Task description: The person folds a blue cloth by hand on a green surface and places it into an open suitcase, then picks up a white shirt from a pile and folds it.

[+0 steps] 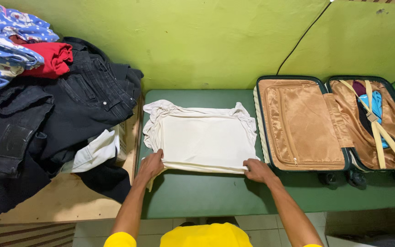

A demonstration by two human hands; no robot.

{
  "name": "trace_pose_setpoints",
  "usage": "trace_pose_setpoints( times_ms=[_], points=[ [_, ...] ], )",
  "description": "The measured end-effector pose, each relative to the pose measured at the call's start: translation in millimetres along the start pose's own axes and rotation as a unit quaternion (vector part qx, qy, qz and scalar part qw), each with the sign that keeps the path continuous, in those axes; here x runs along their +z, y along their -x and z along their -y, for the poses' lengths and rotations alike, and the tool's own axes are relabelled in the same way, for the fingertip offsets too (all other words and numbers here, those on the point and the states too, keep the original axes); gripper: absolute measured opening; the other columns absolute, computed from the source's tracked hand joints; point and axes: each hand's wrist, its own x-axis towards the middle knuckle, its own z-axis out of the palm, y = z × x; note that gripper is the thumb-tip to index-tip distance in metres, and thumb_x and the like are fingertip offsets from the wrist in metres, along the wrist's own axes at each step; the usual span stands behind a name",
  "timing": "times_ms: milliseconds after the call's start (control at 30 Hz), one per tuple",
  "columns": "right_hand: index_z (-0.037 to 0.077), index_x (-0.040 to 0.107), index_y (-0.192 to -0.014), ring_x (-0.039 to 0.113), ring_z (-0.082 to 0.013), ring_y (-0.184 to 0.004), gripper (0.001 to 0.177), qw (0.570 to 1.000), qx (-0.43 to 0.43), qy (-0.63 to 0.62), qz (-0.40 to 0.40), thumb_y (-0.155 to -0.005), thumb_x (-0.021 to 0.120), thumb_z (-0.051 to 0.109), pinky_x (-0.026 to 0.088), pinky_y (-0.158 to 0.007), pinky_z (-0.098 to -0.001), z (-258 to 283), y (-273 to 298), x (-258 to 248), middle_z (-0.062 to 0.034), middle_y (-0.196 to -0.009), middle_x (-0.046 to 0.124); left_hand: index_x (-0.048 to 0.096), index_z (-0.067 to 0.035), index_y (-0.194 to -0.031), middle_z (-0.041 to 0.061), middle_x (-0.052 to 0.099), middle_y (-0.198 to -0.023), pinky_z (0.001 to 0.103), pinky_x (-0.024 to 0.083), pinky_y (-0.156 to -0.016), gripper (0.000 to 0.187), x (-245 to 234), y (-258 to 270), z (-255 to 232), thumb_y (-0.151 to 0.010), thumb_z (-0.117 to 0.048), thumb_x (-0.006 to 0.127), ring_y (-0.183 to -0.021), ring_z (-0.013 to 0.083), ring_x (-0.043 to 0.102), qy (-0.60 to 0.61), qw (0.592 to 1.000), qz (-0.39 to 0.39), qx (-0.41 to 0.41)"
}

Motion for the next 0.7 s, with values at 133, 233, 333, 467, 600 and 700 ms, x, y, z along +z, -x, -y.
trace_pose_setpoints(
  times_ms=[133, 233, 333, 467, 600, 700],
  points=[
    [0.005, 0.069, -0.11, 0.064, -0.038, -0.108, 0.03, 0.998, 0.045, 0.04, -0.025, -0.087, 0.068, 0.025, 0.05, -0.094, -0.0497, -5, -15, -17, -0.0176, -0.111, 0.067, 0.063, -0.004, -0.111, 0.022, 0.069, -0.106, 0.053, 0.054, -0.088, 0.028, -8, -18, 8, -0.085, -0.001, 0.055, -0.099, 0.0427, 0.067, -0.047, 0.994, -0.07, 0.071],
    [0.007, 0.07, -0.107, 0.066, -0.0387, -0.104, 0.027, 0.994, 0.064, 0.064, -0.059, -0.087, 0.067, 0.023, 0.053, -0.091, -0.0501, -15, -24, -18, -0.0175, -0.105, 0.071, 0.064, -0.003, -0.109, 0.019, 0.066, -0.109, 0.049, 0.055, -0.087, 0.027, -20, -28, 1, -0.083, -0.004, 0.063, -0.103, 0.0383, 0.065, -0.121, 0.981, -0.131, 0.079],
    [0.006, 0.07, -0.098, 0.07, -0.038, -0.098, 0.017, 0.985, 0.054, 0.133, -0.1, -0.09, 0.063, 0.02, 0.056, -0.085, -0.0504, -22, -39, -12, -0.0163, -0.1, 0.072, 0.066, -0.006, -0.112, 0.015, 0.065, -0.108, 0.049, 0.052, -0.087, 0.035, -29, -35, -10, -0.077, -0.008, 0.067, -0.106, 0.0338, 0.063, -0.169, 0.973, -0.134, 0.08],
    [0.007, 0.069, -0.097, 0.073, -0.0382, -0.09, 0.016, 0.973, 0.064, 0.177, -0.13, -0.093, 0.061, 0.02, 0.058, -0.078, -0.052, -29, -56, -12, -0.0185, -0.09, 0.073, 0.07, -0.009, -0.105, 0.015, 0.066, -0.11, 0.045, 0.054, -0.087, 0.023, -27, -52, -20, -0.083, -0.007, 0.063, -0.11, 0.0341, 0.064, -0.191, 0.949, -0.235, 0.089],
    [0.005, 0.068, -0.101, 0.072, -0.0438, -0.088, 0.018, 0.972, 0.109, 0.139, -0.154, -0.094, 0.058, 0.018, 0.058, -0.076, -0.0555, -26, -66, -15, -0.0225, -0.089, 0.073, 0.066, -0.005, -0.117, 0.023, 0.073, -0.099, 0.053, 0.057, -0.085, 0.024, -18, -68, -24, -0.101, -0.017, 0.053, -0.097, 0.0424, 0.072, -0.109, 0.985, -0.12, -0.054],
    [0.005, 0.069, -0.101, 0.071, -0.0459, -0.092, 0.019, 0.972, 0.143, 0.1, -0.155, -0.093, 0.06, 0.019, 0.057, -0.082, -0.0563, -24, -76, -17, -0.0259, -0.093, 0.072, 0.066, -0.002, -0.115, 0.027, 0.072, -0.095, 0.056, 0.057, -0.084, 0.026, -10, -74, -27, -0.096, -0.015, 0.055, -0.093, 0.0473, 0.072, -0.056, 0.989, -0.128, -0.054]
  ],
)
